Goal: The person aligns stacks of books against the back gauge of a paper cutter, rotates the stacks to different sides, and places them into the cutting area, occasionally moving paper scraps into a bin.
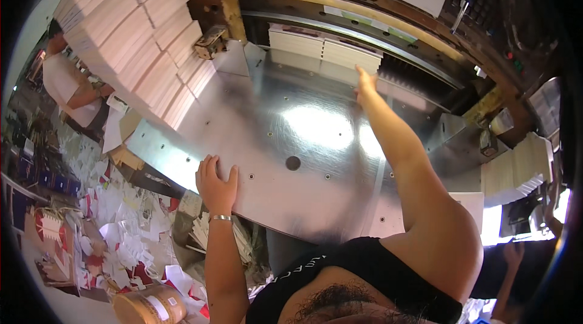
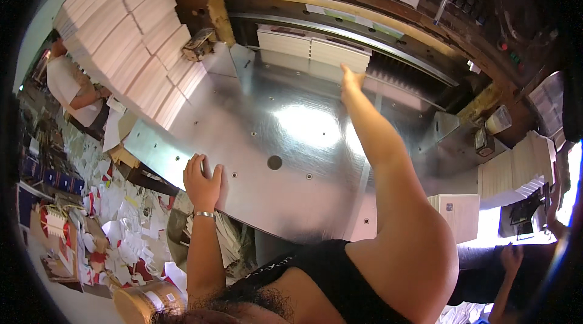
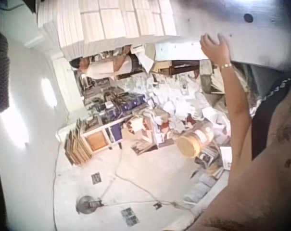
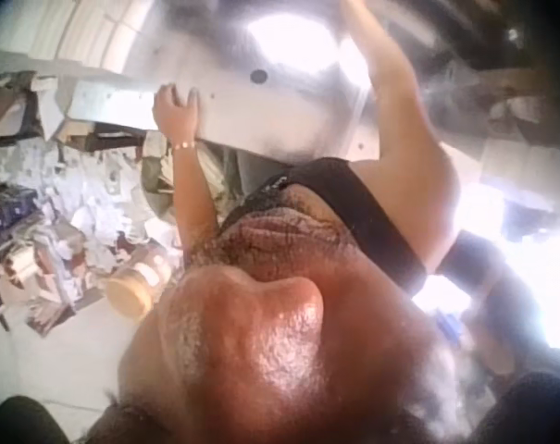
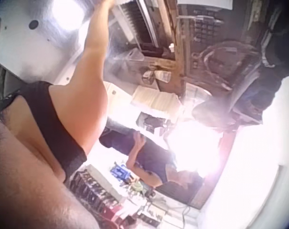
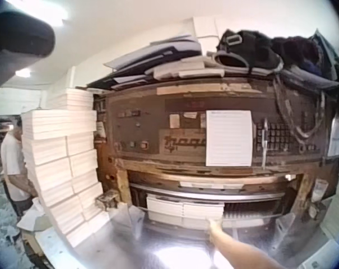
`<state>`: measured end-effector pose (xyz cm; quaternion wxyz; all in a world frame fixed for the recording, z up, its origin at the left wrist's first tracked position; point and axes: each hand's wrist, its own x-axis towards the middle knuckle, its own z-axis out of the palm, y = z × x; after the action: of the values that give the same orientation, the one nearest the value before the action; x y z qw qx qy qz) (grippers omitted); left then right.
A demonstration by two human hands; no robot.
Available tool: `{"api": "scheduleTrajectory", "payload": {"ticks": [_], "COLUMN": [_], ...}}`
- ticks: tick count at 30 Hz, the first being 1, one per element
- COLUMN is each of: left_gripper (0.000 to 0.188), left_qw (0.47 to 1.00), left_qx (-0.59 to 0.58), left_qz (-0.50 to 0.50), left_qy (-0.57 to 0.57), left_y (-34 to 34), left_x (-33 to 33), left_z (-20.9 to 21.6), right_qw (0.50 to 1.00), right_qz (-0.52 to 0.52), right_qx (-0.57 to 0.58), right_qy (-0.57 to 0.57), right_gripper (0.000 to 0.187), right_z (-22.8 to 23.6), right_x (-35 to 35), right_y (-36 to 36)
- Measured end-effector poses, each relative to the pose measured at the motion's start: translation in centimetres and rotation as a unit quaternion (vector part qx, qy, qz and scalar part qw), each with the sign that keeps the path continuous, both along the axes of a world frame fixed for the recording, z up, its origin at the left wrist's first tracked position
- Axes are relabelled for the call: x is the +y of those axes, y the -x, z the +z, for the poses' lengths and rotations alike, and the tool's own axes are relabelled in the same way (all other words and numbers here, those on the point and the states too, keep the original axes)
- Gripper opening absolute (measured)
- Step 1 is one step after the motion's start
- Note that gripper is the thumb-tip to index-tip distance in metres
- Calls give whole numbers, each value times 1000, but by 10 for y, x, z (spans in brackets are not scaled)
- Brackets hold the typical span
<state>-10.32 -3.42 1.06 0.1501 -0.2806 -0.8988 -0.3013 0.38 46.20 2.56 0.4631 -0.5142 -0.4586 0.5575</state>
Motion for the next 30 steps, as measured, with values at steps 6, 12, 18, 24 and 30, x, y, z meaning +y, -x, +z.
{"api": "scheduleTrajectory", "payload": {"ticks": [6, 12, 18, 24, 30], "left_gripper": [53, 51, 48, 49, 48], "left_qw": [1000, 1000, 999, 999, 998], "left_qx": [-1, 5, 9, 3, 2], "left_qz": [9, -3, -32, 23, 45], "left_qy": [22, 18, -36, -27, -46], "left_y": [-6, -3, 4, -5, -8], "left_x": [-8, 2, 22, -5, -14], "left_z": [0, 3, -3, 6, -1], "right_qw": [996, 996, 980, 990, 995], "right_qz": [8, 2, -43, -11, -11], "right_qx": [-45, 17, 170, 138, 96], "right_qy": [73, 87, 98, 36, -24], "right_gripper": [97, 88, 73, 58, 82], "right_z": [18, 23, 0, 18, -17], "right_x": [50, 85, 165, 89, 109], "right_y": [-10, -19, -37, -12, -22]}}
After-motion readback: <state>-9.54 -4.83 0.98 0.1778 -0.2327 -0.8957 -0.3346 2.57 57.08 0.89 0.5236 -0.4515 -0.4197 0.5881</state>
